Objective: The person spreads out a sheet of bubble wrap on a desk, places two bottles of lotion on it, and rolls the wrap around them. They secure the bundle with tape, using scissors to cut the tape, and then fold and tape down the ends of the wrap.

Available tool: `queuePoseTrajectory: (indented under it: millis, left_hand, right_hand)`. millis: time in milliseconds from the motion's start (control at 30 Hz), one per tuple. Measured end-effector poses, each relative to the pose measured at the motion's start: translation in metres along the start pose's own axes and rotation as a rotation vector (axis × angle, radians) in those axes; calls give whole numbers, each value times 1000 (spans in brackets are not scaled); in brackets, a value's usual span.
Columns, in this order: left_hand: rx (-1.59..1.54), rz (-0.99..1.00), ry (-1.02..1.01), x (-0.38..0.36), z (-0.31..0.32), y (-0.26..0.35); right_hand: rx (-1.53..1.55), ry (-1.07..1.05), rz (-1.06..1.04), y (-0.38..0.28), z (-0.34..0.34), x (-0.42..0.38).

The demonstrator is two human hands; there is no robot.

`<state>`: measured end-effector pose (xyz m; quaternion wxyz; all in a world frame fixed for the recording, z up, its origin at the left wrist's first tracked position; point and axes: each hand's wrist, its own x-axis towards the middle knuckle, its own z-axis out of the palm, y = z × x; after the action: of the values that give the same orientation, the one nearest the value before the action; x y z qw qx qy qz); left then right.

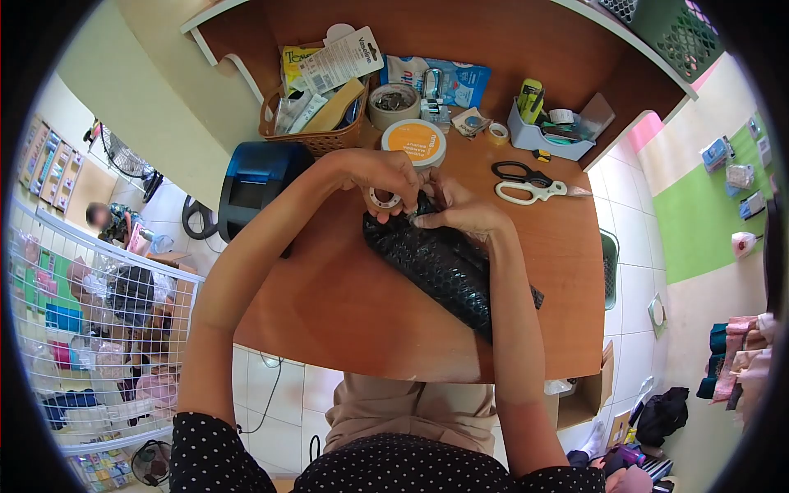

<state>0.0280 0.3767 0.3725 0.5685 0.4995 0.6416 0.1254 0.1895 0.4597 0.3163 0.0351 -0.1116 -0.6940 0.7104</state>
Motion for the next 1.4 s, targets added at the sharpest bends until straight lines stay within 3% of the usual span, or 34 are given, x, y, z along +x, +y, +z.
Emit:
queuePoseTrajectory:
  millis: [400, 467, 600, 667, 700, 767, 967, 1000, 1067, 1167, 1400]
  left_hand:
    - [-145, 89, 32, -9, -9, -1]
    - [-178, 85, 18, -3, -10, -9]
    - [-227, 92, -34, 2, -4, -12]
    - [-238, 97, -43, 3, -1, -12]
    - [-238, 97, -43, 4, -1, -14]
    - [-314, 111, -53, 6, -2, -23]
    - [-572, 245, -88, 8, -1, -42]
    - [-572, 246, -90, 7, -1, -42]
    - [-594, 254, -46, 6, 0, -41]
    - [-534, 255, -85, 3, 0, -33]
    - [-429, 214, -121, 4, 2, -16]
  right_hand:
    - [-122, -67, 9, 3, -7, 5]
    - [8, -48, 34, 10, -11, 9]
    - [-34, -8, 74, 4, -8, 8]
    - [275, 56, 176, 5, -10, 9]
    - [275, 57, 176, 7, -9, 9]
    - [58, 15, 0, 11, -7, 9]
    - [-44, -107, -55, 12, -10, 6]
    - [-45, -106, -54, 13, -7, 6]
    - [250, 20, -168, 17, 1, 5]
    - [102, -101, -118, 2, -2, 2]
    - [-34, -85, -51, 5, -10, 4]
